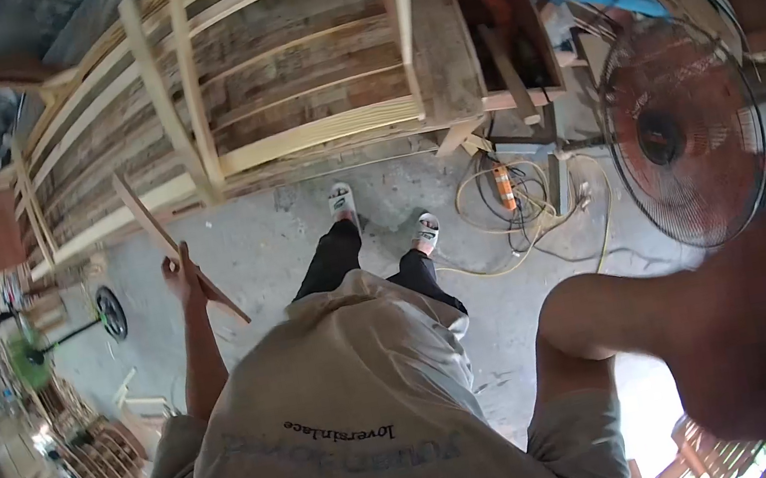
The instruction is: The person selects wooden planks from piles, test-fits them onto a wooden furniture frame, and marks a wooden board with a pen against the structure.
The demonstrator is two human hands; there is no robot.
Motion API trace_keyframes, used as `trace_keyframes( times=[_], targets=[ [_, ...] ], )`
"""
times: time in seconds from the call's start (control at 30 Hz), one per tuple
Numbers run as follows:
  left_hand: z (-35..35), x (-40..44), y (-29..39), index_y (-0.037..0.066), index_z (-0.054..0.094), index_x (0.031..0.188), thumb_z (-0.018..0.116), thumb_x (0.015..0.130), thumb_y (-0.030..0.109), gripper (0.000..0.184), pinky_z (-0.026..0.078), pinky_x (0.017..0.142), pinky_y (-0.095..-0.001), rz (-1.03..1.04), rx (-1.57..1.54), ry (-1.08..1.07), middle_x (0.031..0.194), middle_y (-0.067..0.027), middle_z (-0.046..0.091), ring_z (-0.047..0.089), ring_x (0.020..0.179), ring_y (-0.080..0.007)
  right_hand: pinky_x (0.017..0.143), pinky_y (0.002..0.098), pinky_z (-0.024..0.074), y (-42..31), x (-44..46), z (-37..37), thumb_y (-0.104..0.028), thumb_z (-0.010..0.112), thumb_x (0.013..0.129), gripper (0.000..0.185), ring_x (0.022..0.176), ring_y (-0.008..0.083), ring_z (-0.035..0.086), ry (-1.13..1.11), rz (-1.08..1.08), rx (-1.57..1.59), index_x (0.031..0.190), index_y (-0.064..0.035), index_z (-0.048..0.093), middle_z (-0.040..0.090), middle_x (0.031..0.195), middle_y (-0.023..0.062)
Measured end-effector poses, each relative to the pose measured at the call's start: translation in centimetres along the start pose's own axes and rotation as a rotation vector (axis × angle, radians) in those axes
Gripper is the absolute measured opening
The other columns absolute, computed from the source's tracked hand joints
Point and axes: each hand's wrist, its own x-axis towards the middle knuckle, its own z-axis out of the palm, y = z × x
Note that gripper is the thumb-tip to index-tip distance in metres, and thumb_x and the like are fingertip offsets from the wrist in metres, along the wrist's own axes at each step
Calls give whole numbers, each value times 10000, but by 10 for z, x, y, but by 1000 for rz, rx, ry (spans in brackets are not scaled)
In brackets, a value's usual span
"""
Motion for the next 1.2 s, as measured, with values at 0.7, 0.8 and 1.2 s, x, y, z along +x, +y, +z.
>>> trace_keyframes(
  times=[0.7, 0.8, 1.2],
  targets=[
    [-231, -237, -339, -46, 455, 1065, 720, 590, 371, 685, 428, 806, -386, -813, 247, 422, 971, -228, 564, 542, 934, -347, 709, 273, 382, 121, -387, 370, -311, 449, 839, 356, 850, 130, 494, -529, 611, 810, 1073, -46, 484, 514, 941, 65],
    [-260, -211, -328, -44, 456, 1054, 717, 591, 375, 676, 434, 786, -383, -857, 102, 507, 956, -228, 568, 555, 906, -334, 725, 283, 379, 111, -481, 414, -305, 457, 836, 342, 860, 131, 494, -549, 758, 915, 1064, -52, 491, 517, 945, 63],
    [-297, -160, -364, -51, 448, 1067, 700, 602, 373, 678, 410, 820, -382, -1038, 23, 650, 1007, -228, 547, 531, 948, -312, 788, 322, 368, 121, -684, 520, -278, 488, 825, 286, 897, 135, 495, -558, 873, 1205, 1025, -76, 523, 529, 961, 55]
  ],
)
